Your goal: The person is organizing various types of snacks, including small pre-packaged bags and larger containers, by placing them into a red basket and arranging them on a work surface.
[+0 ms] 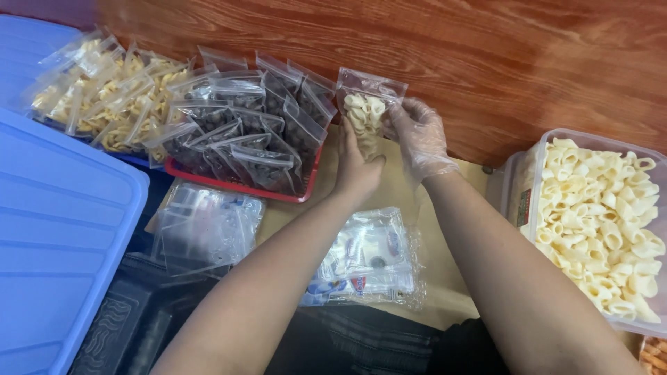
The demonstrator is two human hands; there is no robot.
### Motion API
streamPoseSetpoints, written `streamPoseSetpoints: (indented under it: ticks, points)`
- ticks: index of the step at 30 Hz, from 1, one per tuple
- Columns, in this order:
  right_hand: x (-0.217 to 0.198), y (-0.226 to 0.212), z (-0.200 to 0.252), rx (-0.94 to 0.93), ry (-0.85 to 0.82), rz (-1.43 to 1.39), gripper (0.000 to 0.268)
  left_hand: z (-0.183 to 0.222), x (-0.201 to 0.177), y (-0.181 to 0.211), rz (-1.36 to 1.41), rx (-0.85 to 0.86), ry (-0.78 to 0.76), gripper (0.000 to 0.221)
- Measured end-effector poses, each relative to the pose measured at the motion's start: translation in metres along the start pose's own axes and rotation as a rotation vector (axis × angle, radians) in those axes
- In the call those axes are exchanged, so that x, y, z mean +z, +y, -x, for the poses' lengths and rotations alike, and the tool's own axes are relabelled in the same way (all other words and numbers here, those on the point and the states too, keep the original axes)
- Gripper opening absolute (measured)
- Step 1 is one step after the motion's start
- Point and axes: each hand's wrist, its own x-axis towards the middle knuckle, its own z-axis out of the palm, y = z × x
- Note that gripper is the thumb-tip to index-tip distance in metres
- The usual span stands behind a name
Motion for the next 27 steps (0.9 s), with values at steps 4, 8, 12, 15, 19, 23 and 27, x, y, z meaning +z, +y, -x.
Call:
streamPoseSetpoints:
  ticks: [4,8,12,15,19,23,27]
  points:
    - [0.003,-0.001,0.008,-0.012,0.008,0.037,0.028,-0.002,0.002,-0.006,0.011,-0.024,-0.003,0.106]
    - [0.004,-0.013,0.026,-0.035,0.042,0.138,0.036,-0.002,0.002,-0.013,-0.029,0.028,0.006,0.107]
    - [0.003,-0.018,0.037,-0.017,0.055,0.134,0.046,0.001,-0.001,-0.013,-0.077,0.018,-0.011,0.108]
    - [0.0,-0.017,0.04,-0.022,0.047,0.14,0.045,0.003,-0.003,-0.01,-0.086,-0.005,-0.034,0.109]
    - [-0.002,-0.011,0.04,-0.024,0.043,0.146,0.041,0.013,-0.012,0.012,-0.074,-0.079,-0.074,0.108]
    - [-0.002,0.0,0.027,-0.034,-0.017,0.063,0.041,0.021,-0.016,0.033,-0.164,-0.081,-0.154,0.104]
    - [-0.005,0.019,-0.006,0.093,-0.009,-0.081,0.046,0.004,-0.008,0.006,-0.378,-0.071,-0.24,0.105]
